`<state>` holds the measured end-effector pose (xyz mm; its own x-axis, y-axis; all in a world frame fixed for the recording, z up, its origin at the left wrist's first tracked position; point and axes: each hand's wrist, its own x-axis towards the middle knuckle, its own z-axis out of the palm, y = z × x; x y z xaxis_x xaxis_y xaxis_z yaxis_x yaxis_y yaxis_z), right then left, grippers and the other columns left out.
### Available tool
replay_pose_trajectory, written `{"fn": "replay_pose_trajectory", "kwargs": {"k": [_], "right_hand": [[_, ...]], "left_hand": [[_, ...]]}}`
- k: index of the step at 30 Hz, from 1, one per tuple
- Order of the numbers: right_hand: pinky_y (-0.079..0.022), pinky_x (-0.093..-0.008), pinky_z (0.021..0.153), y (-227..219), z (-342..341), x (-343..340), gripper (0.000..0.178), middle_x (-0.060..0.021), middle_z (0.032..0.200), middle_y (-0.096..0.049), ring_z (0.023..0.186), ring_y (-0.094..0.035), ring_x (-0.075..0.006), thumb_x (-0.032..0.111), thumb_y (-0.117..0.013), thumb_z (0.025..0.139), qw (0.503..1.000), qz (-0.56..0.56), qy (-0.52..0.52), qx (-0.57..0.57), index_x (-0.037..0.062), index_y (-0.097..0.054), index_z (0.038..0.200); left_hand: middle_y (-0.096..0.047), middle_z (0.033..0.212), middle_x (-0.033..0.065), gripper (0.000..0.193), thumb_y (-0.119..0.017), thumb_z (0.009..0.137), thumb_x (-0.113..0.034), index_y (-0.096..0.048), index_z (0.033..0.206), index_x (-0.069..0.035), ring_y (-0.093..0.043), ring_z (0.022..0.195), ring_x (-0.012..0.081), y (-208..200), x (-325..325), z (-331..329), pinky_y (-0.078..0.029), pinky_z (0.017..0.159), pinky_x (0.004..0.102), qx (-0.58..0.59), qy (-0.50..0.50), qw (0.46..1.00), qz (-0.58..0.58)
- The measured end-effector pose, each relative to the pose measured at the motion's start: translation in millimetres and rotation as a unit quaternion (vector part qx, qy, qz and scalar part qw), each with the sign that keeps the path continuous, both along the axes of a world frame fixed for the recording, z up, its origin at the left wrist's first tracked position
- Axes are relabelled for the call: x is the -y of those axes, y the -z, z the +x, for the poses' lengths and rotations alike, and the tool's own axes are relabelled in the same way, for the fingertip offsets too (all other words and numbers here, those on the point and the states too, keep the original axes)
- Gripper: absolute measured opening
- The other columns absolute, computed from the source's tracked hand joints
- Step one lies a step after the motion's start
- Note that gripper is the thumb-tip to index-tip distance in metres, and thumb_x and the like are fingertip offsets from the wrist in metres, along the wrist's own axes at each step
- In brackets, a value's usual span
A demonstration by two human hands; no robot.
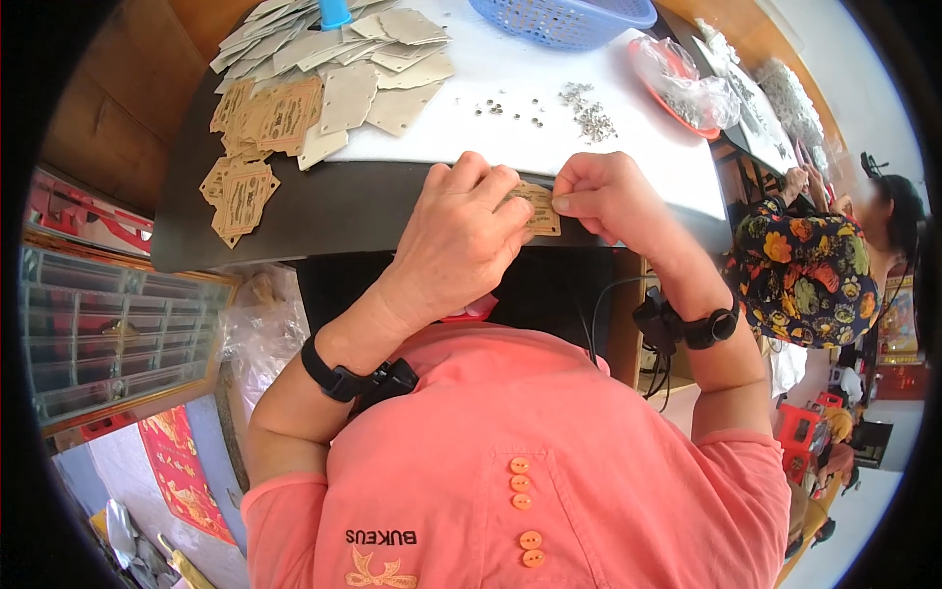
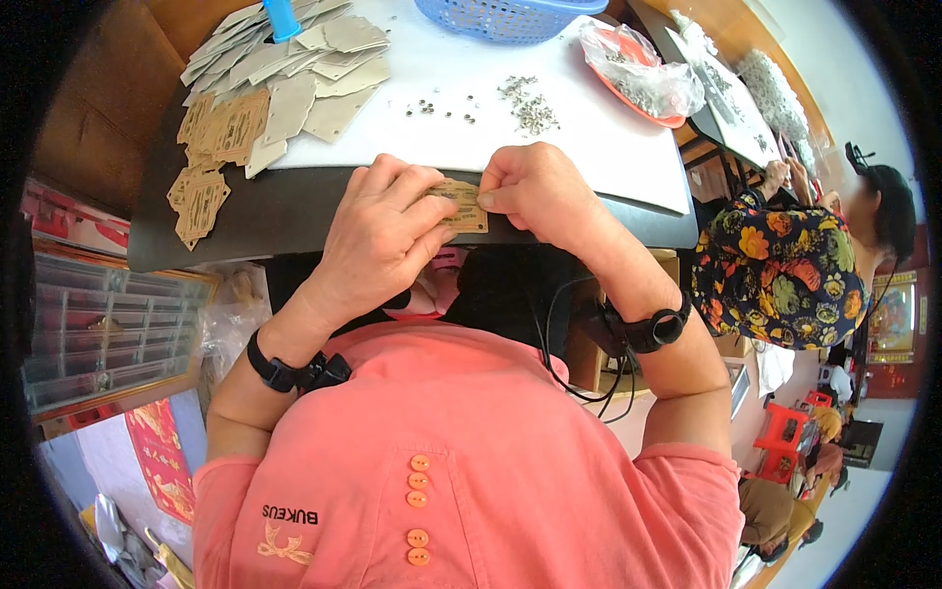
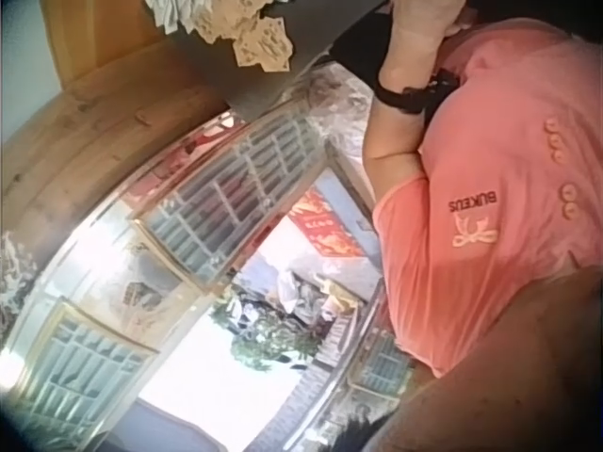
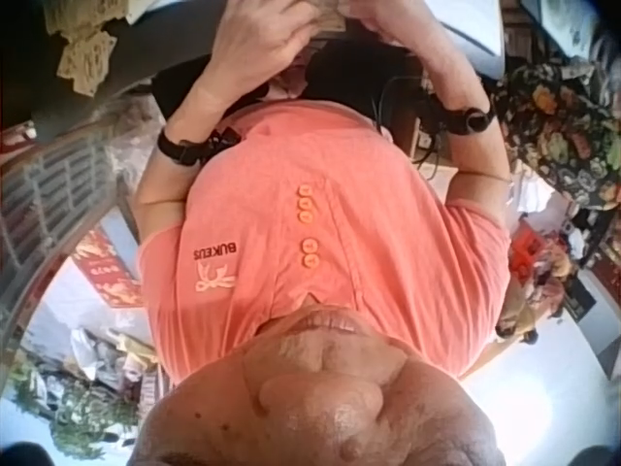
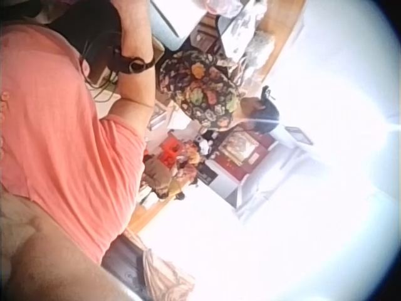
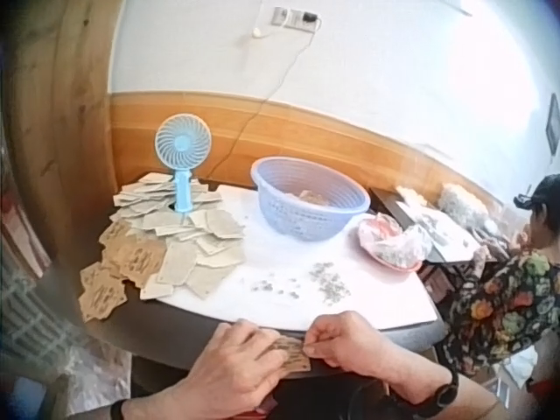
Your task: Assembling small leather/cardboard shoe components by inserting metal rivets into pre-punched holes by hand.
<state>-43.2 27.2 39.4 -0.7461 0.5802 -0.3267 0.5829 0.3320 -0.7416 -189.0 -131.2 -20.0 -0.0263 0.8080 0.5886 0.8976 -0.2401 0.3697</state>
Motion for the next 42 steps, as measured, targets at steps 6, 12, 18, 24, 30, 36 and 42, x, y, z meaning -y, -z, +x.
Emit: {"fn": "replay_pose_trajectory", "kwargs": {"k": [6, 12, 18, 24, 30, 36, 42], "right_hand": [[-0.031, -0.0249, 0.034, 2.2, -1.7, -7.7, 0.008, -0.0012, 0.055, -0.053, 0.042, -0.045, -0.008, 0.006, -0.068, 0.085, 0.998, -0.062, -0.013, -0.007, 0.0017, -0.065, 0.079], [-0.033, -0.0248, 0.035, -3.2, -7.0, -16.0, 0.009, -0.0024, 0.054, -0.054, 0.04, -0.045, -0.0083, 0.006, -0.068, 0.086, 0.997, -0.064, -0.035, 0.022, 0.0009, -0.063, 0.081], [-0.034, -0.026, 0.037, -7.3, -11.8, -14.2, 0.01, -0.0026, 0.054, -0.054, 0.041, -0.045, -0.0088, 0.01, -0.068, 0.087, 0.996, -0.051, -0.054, 0.046, 0.0024, -0.062, 0.084], [-0.035, -0.0242, 0.038, -4.9, -2.6, -11.9, 0.007, -0.0007, 0.057, -0.055, 0.045, -0.048, -0.0075, 0.013, -0.066, 0.089, 0.996, -0.076, -0.04, 0.009, 0.0059, -0.065, 0.09], [-0.05, -0.0396, 0.062, -0.3, -37.9, -41.0, 0.015, -0.0134, 0.066, -0.064, 0.059, -0.063, -0.0273, 0.023, -0.066, 0.084, 0.95, 0.304, -0.024, -0.066, 0.0094, -0.072, 0.089], [-0.052, -0.0449, 0.071, 10.3, -54.2, -48.7, 0.013, -0.0138, 0.079, -0.071, 0.08, -0.068, -0.0336, 0.022, -0.067, 0.082, 0.936, 0.351, -0.029, 0.026, 0.0151, -0.074, 0.089], [-0.052, -0.0457, 0.065, 14.0, -40.5, -35.2, 0.009, -0.013, 0.07, -0.068, 0.069, -0.067, -0.0359, 0.018, -0.063, 0.085, 0.879, 0.467, -0.098, 0.0, 0.0153, -0.072, 0.089]], "left_hand": [[-0.062, 0.108, 0.0049, 0.022, -0.075, 0.078, -0.013, -0.07, 0.098, -0.005, -0.053, 0.1, 0.0253, 3.5, 0.4, -0.3, -0.042, 0.085, 0.0382, 0.002, 0.003, 1.0, 0.001], [-0.063, 0.109, 0.0052, 0.023, -0.075, 0.076, -0.011, -0.07, 0.097, -0.005, -0.054, 0.1, 0.026, 3.1, -4.8, -4.4, -0.043, 0.085, 0.0388, 0.015, 0.011, 1.0, 0.004], [-0.063, 0.108, 0.0046, 0.023, -0.075, 0.074, -0.009, -0.07, 0.096, -0.005, -0.055, 0.099, 0.0267, 0.4, -6.5, -6.5, -0.044, 0.085, 0.0396, 0.013, 0.006, 1.0, -0.003], [-0.063, 0.105, 0.0041, 0.022, -0.075, 0.074, -0.01, -0.07, 0.096, -0.005, -0.054, 0.1, 0.0259, 3.0, -2.9, -4.4, -0.043, 0.084, 0.038, 0.034, 0.007, 0.999, -0.005], [-0.063, 0.105, 0.005, 0.017, -0.071, 0.077, -0.009, -0.071, 0.094, -0.004, -0.054, 0.099, 0.0264, -0.5, 0.6, -4.3, -0.044, 0.086, 0.0387, 0.04, 0.009, 0.999, -0.008], [-0.065, 0.107, 0.0054, 0.015, -0.068, 0.079, -0.007, -0.07, 0.093, -0.003, -0.055, 0.1, 0.0261, 2.5, -1.1, -7.7, -0.045, 0.087, 0.0388, 0.067, 0.012, 0.998, 0.013], [-0.065, 0.107, 0.0057, 0.015, -0.068, 0.079, -0.007, -0.068, 0.093, -0.003, -0.055, 0.101, 0.0263, 2.4, 0.1, -8.0, -0.046, 0.087, 0.0388, 0.056, 0.007, 0.998, 0.011]]}}
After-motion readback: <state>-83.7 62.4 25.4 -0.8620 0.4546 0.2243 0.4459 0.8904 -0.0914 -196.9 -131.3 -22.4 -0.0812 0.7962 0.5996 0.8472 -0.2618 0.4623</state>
